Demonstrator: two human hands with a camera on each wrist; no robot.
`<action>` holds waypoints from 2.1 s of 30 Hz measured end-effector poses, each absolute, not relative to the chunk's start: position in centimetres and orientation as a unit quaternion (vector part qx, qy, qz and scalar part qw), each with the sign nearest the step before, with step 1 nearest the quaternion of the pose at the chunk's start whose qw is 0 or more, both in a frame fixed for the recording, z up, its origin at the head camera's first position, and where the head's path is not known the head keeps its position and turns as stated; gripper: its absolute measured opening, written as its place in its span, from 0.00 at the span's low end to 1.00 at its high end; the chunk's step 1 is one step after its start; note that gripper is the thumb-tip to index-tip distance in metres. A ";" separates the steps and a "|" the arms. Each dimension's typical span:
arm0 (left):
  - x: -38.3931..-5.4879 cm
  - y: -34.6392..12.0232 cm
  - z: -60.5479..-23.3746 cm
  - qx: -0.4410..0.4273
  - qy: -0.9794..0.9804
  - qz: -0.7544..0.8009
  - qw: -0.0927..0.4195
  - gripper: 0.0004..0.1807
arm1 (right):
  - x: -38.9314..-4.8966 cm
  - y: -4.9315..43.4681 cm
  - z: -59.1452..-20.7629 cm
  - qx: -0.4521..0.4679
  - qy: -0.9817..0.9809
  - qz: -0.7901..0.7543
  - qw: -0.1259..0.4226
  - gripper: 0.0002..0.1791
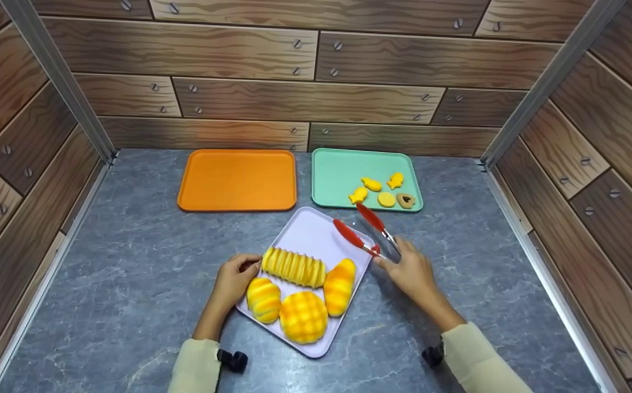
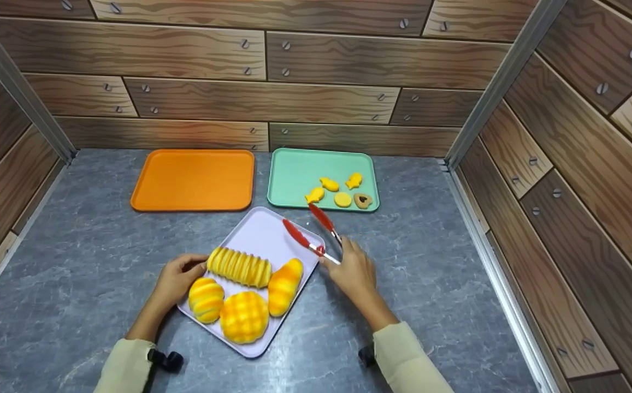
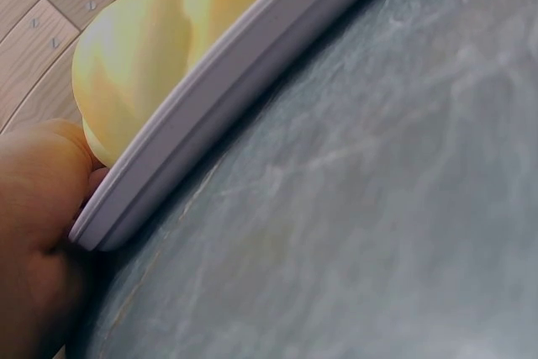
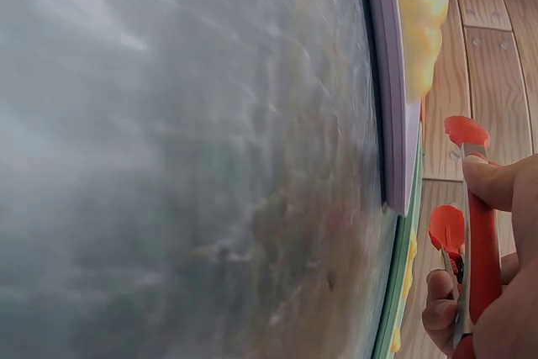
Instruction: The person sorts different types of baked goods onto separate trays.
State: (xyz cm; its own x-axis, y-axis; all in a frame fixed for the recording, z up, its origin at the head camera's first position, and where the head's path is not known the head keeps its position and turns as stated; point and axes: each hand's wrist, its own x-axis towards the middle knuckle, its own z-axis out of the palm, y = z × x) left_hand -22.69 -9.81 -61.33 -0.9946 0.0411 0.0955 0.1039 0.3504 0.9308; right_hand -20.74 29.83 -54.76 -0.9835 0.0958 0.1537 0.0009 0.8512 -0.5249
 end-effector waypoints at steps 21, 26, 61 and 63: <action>-22.7 -9.8 -61.4 -0.047 -0.824 -0.563 0.031 0.10 | -15.4 26.3 -53.4 0.075 -0.946 0.290 0.126 0.42; -22.7 -9.8 -61.4 -0.050 -0.822 -0.566 0.032 0.10 | -14.8 25.8 -52.7 0.106 -0.948 0.288 0.084 0.41; -22.7 -9.6 -61.3 -0.041 -0.826 -0.561 0.026 0.10 | -16.7 23.7 -52.3 0.217 -0.961 0.165 0.044 0.37; -22.8 -9.5 -61.3 -0.039 -0.825 -0.563 0.024 0.10 | -16.7 23.8 -52.6 0.216 -0.962 0.163 0.048 0.37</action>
State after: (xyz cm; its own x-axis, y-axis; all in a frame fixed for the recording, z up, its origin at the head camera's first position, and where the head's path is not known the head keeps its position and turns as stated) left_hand -22.76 -9.48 -61.32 -0.9957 0.0382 0.0838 0.0920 0.3632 0.9271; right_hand -16.68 23.77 -52.56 -0.9022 -0.3996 0.1622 -0.4307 0.8536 -0.2931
